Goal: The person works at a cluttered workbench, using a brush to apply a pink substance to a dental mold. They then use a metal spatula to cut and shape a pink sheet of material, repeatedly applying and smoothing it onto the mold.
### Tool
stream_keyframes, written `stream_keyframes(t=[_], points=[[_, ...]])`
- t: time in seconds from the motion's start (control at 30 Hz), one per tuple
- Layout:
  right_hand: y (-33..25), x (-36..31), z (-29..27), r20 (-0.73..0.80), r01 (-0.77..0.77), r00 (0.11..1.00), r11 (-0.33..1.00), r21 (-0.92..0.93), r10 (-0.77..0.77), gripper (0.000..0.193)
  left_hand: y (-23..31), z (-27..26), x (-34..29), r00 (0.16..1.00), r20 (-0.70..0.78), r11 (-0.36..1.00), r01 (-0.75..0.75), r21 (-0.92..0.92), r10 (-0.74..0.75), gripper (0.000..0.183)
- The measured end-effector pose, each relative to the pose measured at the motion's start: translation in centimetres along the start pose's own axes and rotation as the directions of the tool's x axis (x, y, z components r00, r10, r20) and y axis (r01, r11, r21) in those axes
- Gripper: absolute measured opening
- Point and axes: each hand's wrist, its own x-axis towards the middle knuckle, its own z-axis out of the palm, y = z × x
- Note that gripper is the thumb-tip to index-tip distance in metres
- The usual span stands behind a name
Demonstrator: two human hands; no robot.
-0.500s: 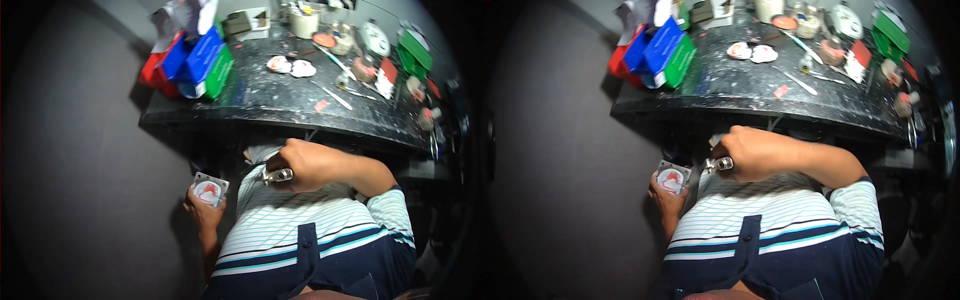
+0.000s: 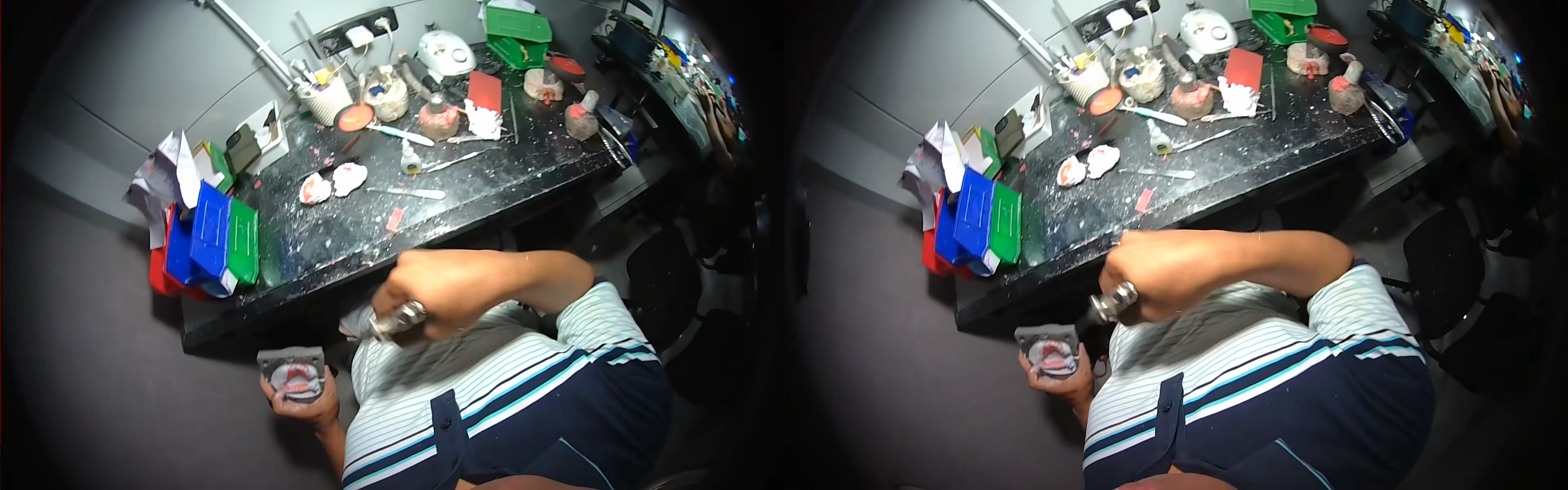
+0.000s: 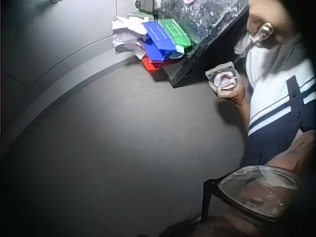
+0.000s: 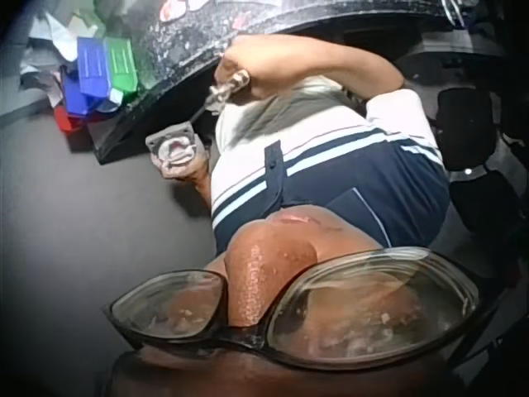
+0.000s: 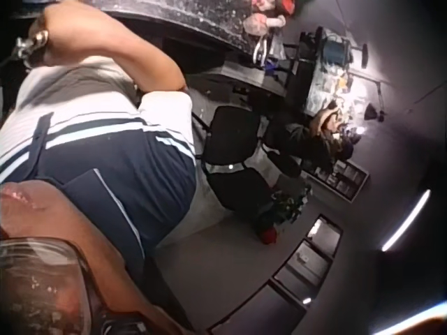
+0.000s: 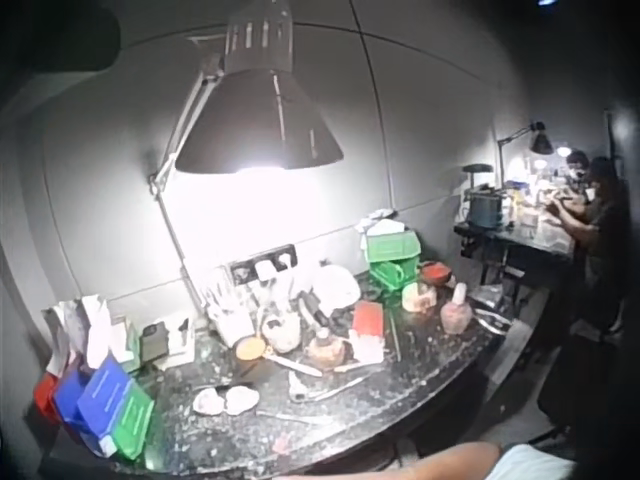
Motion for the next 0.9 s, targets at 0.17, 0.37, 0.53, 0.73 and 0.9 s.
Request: stream_keyframes(t=[0.17,0.37,0.53,0.73,0.9], points=[[1.3,-0.9,-1.1,-0.081,0.09,0.993,0.996,-0.008,-0.091,0.014,0.2,-0.3,-0.2,0.999,-0.036,0.994,0.033,-0.103,-0.037,0.083],[2.1,-1.0,-0.7,0.012,0.142,0.989,0.986,0.089,-0.144,0.012,-0.5,-1.3,-2.6,0.857,-0.141,0.759,0.349,-0.55,-0.496,0.092],[3.3,-1.1,-0.8,-0.092,0.081,0.992,0.996,-0.035,-0.084,0.012,3.2,-0.5,3.3,0.82,0.366,-0.085,0.368,-0.926,-0.441,0.109],[3.9,-1.8,-1.4,0.002,0.222,0.974,0.952,0.212,-0.227,0.01,3.1,-0.1,4.4,0.829,0.508,-0.473,0.36,-0.804,-0.234,0.12],[4.0,-2.3,-0.3,0.035,0.188,0.979,0.955,0.23,-0.202,0.01,3.5,-0.4,3.8,0.826,0.542,-0.63,0.339,-0.698,-0.156,0.118]])
